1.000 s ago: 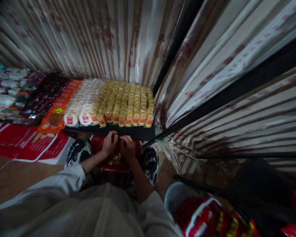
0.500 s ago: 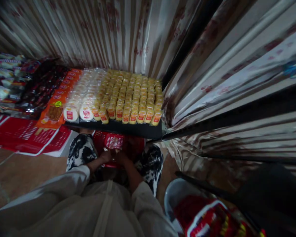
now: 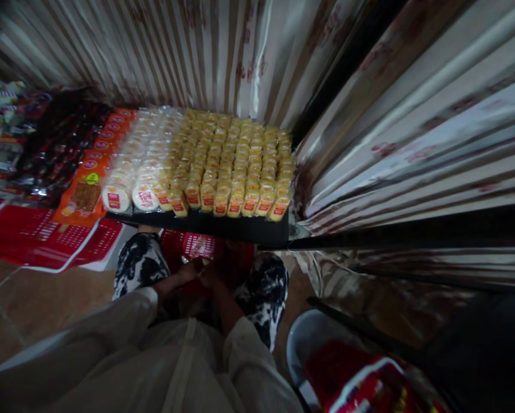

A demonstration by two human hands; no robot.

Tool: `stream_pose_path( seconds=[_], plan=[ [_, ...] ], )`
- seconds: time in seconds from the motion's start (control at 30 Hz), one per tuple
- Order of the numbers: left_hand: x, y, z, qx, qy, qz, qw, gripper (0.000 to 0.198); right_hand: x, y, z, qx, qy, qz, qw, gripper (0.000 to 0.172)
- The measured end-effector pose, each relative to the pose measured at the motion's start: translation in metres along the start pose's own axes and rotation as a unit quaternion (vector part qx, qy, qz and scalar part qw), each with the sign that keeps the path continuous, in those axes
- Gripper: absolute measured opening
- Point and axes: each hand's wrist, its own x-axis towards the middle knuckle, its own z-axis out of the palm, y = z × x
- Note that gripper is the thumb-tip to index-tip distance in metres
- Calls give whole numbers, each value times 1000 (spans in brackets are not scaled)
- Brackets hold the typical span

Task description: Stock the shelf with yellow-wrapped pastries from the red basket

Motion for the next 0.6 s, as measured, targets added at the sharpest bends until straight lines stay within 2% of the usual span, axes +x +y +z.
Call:
stream_pose_path(
  seconds=[0.13, 0.33, 0.47, 0.6],
  plan=[
    [-6, 5, 0, -62, -10, -17, 998, 7, 1, 5, -4, -8, -13, 54, 998, 16],
    [-16, 14, -1, -145, -6, -37, 989, 29, -1, 4, -21, -5, 24, 79, 997, 22],
    [-17, 17, -13, -165, 50, -24, 985, 26, -11, -1, -39, 12, 41, 61, 997, 20],
    [-24, 22, -31, -180, 95, -10, 979, 21, -23, -4, -60, 103, 72, 27, 992, 15]
  ],
)
